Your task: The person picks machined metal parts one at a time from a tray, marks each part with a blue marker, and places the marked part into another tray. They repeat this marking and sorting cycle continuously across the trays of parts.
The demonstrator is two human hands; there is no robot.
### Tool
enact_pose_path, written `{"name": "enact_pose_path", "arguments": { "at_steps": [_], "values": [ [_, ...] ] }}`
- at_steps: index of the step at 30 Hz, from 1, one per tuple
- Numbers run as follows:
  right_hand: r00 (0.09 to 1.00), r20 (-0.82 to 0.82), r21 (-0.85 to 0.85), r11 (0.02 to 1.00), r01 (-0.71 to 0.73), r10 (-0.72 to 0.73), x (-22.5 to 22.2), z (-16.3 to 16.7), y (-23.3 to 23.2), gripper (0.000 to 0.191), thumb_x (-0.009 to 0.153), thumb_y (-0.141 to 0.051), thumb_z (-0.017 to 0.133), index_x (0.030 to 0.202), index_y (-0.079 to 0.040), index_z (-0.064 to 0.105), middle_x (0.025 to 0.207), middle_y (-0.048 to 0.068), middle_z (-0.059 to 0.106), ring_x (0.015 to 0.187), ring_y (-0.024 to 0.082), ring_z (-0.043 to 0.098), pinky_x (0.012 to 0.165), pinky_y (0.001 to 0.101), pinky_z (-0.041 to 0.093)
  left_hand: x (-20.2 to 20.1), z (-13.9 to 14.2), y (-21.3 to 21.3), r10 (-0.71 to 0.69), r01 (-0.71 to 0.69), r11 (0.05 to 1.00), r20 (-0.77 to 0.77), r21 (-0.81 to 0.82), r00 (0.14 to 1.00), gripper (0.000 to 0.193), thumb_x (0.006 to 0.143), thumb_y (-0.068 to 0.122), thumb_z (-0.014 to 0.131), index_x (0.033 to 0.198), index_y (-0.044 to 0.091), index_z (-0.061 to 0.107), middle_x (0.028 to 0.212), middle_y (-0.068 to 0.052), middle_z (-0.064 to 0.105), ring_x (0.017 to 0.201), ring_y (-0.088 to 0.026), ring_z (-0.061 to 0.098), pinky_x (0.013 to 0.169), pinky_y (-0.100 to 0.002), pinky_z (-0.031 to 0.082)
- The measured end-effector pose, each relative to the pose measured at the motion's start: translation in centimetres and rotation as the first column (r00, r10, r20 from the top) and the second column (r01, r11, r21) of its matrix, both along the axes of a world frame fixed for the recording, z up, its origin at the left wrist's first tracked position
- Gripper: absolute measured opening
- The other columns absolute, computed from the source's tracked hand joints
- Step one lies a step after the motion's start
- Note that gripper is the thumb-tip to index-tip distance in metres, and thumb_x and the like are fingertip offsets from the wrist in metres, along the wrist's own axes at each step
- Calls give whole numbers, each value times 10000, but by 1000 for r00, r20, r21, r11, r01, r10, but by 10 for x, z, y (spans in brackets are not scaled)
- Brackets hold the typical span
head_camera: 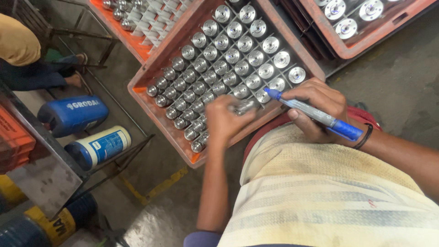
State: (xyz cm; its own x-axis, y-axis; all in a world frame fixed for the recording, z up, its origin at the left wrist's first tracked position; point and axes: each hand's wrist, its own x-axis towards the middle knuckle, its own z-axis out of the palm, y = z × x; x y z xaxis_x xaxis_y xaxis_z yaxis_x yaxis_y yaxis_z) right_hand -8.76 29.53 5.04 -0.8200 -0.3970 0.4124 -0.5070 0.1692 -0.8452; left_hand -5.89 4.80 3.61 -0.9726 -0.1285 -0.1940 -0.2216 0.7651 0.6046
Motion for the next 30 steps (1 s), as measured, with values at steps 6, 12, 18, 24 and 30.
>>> {"name": "enact_pose_path", "arguments": {
  "at_steps": [6, 12, 18, 24, 30],
  "values": [
    [935, -187, 109, 952, -285, 301, -3, -1, -13, 171, 932, -167, 640, 994, -21, 704, 747, 79, 665, 665, 212, 625, 648, 369, 487, 0, -15, -8, 196, -268, -192, 305, 944, 932, 508, 921, 469, 649, 1202, 45, 642, 1128, -113, 713, 944, -182, 727, 869, -339, 606],
    [972, -194, -11, 990, -138, 133, -12, -17, -29, 106, 911, -150, 656, 964, -62, 682, 777, 90, 690, 627, 172, 595, 612, 325, 474, -9, -49, 29, 380, -340, 90, 283, 936, 881, 426, 1181, 388, 467, 1239, -2, 626, 1065, -69, 639, 878, -105, 630, 787, -288, 536],
    [992, -69, -22, 994, -107, 106, -2, -13, -15, 169, 955, -97, 647, 1088, 4, 677, 896, 115, 707, 792, 208, 683, 740, 361, 535, -11, -40, 27, 307, -271, 250, 189, 930, 933, 352, 1098, 300, 473, 1232, 14, 629, 917, -24, 639, 767, -94, 632, 583, -247, 474],
    [993, -27, -8, 993, -118, 118, -2, -7, -19, 179, 933, -90, 682, 1075, 17, 690, 898, 120, 709, 793, 226, 688, 720, 349, 547, -13, -39, 28, 317, -286, 65, 251, 956, 914, 299, 964, 171, 534, 1210, 2, 546, 931, -124, 681, 828, -184, 691, 725, -321, 576],
    [990, -111, -8, 996, -85, 83, -10, -6, -10, 206, 930, -92, 665, 1079, 49, 689, 882, 148, 714, 773, 241, 694, 713, 357, 546, 12, -7, -1, -56, 57, 998, -162, 6, 985, 246, 1024, 225, 585, 1075, 65, 765, 1016, -90, 738, 885, -180, 720, 776, -327, 527]
  ]
}}
